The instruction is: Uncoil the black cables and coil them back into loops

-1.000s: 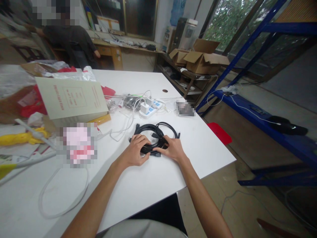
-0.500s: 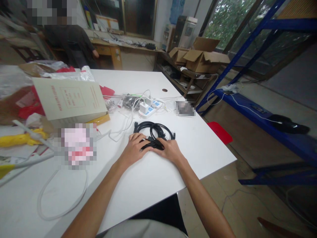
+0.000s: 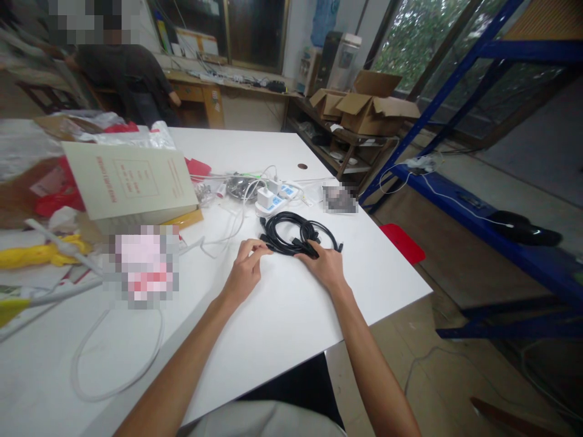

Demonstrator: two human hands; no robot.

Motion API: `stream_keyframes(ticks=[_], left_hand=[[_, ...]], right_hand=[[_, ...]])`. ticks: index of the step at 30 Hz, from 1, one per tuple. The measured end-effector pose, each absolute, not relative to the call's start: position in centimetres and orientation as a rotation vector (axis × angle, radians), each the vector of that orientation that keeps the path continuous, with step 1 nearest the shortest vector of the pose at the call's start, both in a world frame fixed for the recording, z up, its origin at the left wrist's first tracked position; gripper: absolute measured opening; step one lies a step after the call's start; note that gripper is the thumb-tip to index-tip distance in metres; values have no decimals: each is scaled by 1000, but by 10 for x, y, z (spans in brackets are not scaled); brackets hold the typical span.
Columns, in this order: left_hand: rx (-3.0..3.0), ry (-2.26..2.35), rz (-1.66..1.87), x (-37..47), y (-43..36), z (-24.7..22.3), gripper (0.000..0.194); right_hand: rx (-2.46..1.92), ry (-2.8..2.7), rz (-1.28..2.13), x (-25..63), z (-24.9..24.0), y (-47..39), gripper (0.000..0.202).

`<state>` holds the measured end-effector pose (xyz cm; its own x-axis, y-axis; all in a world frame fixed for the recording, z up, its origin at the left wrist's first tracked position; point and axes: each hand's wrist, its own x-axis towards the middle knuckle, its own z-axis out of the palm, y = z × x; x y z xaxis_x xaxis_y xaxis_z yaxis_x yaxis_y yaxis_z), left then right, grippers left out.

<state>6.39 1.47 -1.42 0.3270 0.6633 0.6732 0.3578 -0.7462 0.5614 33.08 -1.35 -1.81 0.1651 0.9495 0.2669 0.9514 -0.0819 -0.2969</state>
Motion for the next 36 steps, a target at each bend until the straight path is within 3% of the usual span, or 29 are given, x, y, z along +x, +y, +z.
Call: stream_keyframes(ticks=[12,19,27,36], left_hand=[[2187,804,1326,67,11,-16,36],[1941,752,1277,80,-4,-4,19],[1603,577,856,93,-26,3,40],[1377,588,961,91,-23,5,45]], right_hand=[[-1812,-1513,80,326,-8,-21,74],[-1675,-1244,240,303,17,-68,56],[-1485,-1183,600,258,27,-118,48],[-1429,-1145,569,277,48,-130,50]])
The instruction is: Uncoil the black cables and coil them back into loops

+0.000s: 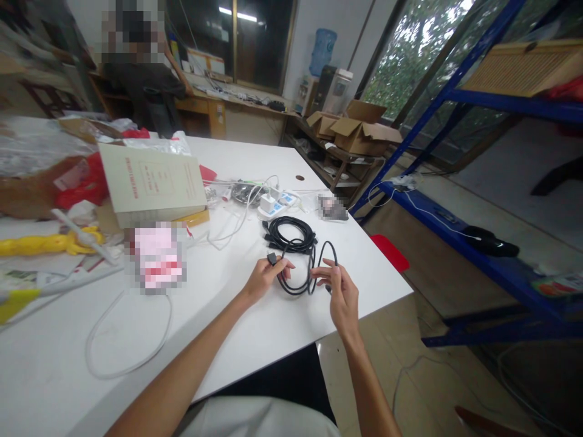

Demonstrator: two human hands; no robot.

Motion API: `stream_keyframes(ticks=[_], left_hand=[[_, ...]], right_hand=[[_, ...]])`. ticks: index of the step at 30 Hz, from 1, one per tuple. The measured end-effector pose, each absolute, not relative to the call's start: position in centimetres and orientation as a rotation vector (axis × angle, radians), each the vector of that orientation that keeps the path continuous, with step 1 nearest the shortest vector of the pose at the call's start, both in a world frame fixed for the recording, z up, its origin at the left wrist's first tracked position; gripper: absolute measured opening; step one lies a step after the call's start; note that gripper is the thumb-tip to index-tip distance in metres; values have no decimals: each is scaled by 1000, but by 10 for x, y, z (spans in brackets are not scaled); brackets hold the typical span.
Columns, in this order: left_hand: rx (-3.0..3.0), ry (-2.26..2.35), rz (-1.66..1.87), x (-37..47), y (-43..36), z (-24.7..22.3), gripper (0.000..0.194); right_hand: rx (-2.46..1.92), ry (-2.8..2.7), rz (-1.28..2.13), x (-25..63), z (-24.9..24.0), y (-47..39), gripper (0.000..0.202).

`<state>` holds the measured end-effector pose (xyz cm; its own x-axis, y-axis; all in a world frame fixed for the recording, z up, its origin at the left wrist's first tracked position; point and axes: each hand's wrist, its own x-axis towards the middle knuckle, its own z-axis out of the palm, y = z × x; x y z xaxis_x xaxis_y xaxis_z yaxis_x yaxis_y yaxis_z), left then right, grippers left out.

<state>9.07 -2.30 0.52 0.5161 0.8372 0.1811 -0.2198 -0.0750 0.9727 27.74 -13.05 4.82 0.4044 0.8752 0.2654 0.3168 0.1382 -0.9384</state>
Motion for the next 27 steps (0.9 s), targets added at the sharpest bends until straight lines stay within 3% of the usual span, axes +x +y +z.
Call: stream_keyframes(ticks=[9,14,27], left_hand=[[1205,612,1037,93,-17,-3,57],[1125,614,1091,93,-14,-5,56],[985,632,1189,91,-8,-2,49]], right_hand=[[-1415,-935,267,353,89,-175,51],[-1407,-798,-17,392,108,-207,50],[-1297,-607,-300,434,131,-281,46]])
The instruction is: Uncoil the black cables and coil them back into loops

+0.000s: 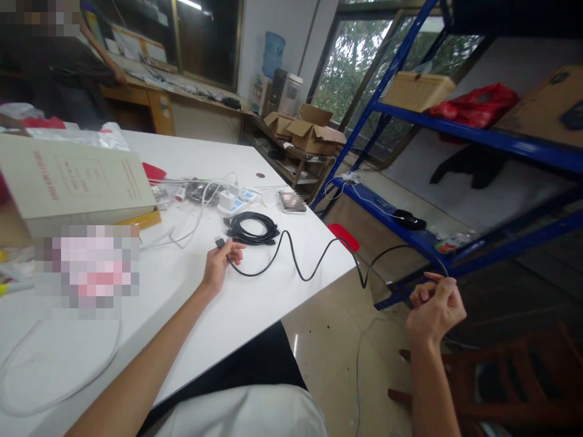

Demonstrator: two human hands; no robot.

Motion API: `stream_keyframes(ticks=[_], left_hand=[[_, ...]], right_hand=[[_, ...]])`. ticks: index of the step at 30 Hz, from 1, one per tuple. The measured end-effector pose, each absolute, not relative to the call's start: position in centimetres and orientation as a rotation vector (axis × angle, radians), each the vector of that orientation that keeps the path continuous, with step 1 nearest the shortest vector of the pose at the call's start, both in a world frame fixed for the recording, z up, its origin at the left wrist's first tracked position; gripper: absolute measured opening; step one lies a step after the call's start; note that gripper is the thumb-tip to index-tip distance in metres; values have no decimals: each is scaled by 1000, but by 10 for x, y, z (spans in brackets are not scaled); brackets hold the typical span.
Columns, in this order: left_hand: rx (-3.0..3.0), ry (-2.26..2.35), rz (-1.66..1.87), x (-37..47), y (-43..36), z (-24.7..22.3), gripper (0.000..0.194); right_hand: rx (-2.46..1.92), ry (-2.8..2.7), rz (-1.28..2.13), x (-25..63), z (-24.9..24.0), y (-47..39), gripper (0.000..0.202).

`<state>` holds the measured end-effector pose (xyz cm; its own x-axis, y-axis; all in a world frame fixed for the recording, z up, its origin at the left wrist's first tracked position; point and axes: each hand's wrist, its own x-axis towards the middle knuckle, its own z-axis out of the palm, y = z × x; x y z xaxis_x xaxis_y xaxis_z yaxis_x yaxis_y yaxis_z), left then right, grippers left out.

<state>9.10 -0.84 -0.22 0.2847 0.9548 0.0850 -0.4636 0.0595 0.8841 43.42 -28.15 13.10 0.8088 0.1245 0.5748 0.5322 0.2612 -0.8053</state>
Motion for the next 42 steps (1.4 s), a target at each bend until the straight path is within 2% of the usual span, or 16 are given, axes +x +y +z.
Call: stream_keyframes(ticks=[9,17,21,25,32,42], left_hand=[[930,565,1060,90,-7,-1,54],[804,497,916,91,-2,-6,49],[692,454,844,91,-1,-5,45],[587,395,790,86,-2,-1,38],[463,276,788,77,-3,4,24],[455,257,748,63,0,5,28]], right_hand=[[-1305,-705,-220,398,125,-254,43],[-1485,-1224,80,308,65,-191,34],[-1543,-1746,-16,266,30,-155,33],[-1591,-2032,-100,242,8,-129,30],[-1543,-2191,-212,232,-7,-114,23],[-1429,-2377,-354,227,1,-101,31]])
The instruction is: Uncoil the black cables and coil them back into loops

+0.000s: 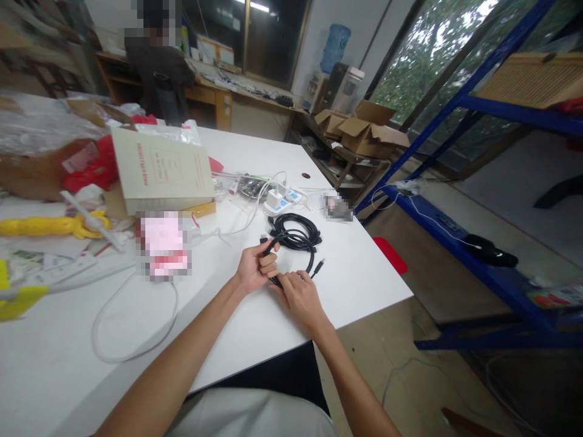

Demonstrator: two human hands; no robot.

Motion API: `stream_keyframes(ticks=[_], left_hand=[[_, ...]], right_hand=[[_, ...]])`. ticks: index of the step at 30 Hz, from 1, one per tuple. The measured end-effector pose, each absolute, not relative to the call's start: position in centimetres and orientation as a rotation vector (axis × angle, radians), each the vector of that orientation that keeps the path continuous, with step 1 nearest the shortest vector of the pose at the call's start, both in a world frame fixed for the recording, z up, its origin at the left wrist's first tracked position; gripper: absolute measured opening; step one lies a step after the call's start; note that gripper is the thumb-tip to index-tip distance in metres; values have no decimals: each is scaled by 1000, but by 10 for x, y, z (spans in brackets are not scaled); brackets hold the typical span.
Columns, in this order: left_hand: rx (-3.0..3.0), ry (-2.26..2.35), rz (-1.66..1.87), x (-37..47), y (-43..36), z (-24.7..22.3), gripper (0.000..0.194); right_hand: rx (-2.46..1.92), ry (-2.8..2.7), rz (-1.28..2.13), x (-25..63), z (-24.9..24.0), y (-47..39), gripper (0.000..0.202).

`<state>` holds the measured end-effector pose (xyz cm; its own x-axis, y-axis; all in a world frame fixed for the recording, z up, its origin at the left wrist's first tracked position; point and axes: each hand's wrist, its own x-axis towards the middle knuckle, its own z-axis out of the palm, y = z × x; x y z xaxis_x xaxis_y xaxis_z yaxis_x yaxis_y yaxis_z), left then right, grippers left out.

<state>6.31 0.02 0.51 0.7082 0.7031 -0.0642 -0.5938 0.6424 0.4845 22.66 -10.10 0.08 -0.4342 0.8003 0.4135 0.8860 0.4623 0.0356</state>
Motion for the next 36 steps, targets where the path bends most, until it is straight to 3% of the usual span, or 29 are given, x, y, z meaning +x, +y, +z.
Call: stream_keyframes(ticks=[6,10,18,36], left_hand=[[514,274,754,70,-2,12,32],[633,361,944,84,-3,13,38],[661,513,1098,88,1,-3,39],[686,573,1099,85,2,1,34]], right_hand=[[-1503,-2406,-306,225,-8,-89,44],[-1557,-2363,-318,249,-8,-73,44],[-1697,-2226,-387,297,12,14,53],[-1371,-2335,-187,318,-9,43,53]])
